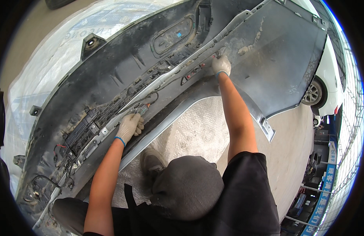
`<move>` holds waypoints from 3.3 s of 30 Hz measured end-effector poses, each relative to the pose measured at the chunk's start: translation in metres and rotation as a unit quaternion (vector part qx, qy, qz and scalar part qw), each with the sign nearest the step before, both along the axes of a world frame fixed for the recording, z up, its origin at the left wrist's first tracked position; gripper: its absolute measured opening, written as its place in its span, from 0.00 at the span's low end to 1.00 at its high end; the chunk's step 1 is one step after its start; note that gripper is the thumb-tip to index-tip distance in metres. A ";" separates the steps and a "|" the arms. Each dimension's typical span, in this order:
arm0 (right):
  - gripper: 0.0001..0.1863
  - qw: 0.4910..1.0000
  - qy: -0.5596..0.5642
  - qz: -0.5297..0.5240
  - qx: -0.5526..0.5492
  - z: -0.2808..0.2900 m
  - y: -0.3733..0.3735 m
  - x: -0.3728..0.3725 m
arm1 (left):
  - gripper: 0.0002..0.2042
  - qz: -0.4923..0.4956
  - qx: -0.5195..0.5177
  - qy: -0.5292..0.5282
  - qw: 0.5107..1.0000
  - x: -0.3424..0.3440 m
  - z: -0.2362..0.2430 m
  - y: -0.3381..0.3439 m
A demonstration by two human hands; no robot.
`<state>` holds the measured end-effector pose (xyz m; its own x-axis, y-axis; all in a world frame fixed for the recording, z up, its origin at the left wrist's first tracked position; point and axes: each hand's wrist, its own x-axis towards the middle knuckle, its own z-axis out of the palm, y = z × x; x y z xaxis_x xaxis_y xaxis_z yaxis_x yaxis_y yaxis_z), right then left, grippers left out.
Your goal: The person works on the interior of a detached car bumper, disconnecting and reconnecting multiple electrical connectors and wiring harnesses. They manipulate several small plugs and clips along the bumper's internal frame, then lift the bumper to reposition it.
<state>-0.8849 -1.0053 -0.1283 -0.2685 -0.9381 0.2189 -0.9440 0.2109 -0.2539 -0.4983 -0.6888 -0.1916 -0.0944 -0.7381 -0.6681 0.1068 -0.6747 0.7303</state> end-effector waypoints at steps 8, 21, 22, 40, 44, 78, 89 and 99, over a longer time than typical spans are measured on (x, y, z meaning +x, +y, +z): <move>0.09 0.907 -0.419 0.018 -0.036 0.010 -0.005 0.033 | 0.18 0.005 0.006 0.003 1.000 0.005 0.004 0.000; 0.16 0.980 -0.167 0.009 -0.104 -0.054 -0.043 -0.019 | 0.19 0.000 -0.002 0.011 1.000 -0.003 0.006 -0.002; 0.19 0.978 -0.187 -0.004 -0.093 -0.059 -0.039 -0.011 | 0.19 0.006 0.007 0.013 1.000 0.000 0.006 -0.002; 0.20 0.997 0.063 0.002 0.040 0.031 0.062 0.096 | 0.16 -0.014 0.021 0.075 0.997 0.013 0.001 -0.004; 0.16 0.993 -0.110 0.045 0.013 0.031 0.114 0.125 | 0.15 -0.057 0.024 -0.003 0.998 0.041 0.027 0.017; 0.14 0.807 -0.314 0.397 0.305 0.142 0.097 0.055 | 0.21 -0.039 -0.555 -0.426 0.713 -0.141 0.162 -0.127; 0.18 0.772 0.218 0.508 0.313 0.114 -0.021 -0.026 | 0.11 -0.064 -0.470 -0.513 0.715 -0.260 0.098 -0.204; 0.28 0.839 0.156 0.384 0.352 0.083 -0.058 -0.054 | 0.09 -0.180 -0.382 -0.591 0.687 -0.285 0.066 -0.254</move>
<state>-0.9388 -1.0630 -0.0455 0.4420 -0.7346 -0.5148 -0.8674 -0.4962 -0.0367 -0.7834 -0.9428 -0.1256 -0.0870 -0.9870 0.1348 -0.9392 0.1264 0.3193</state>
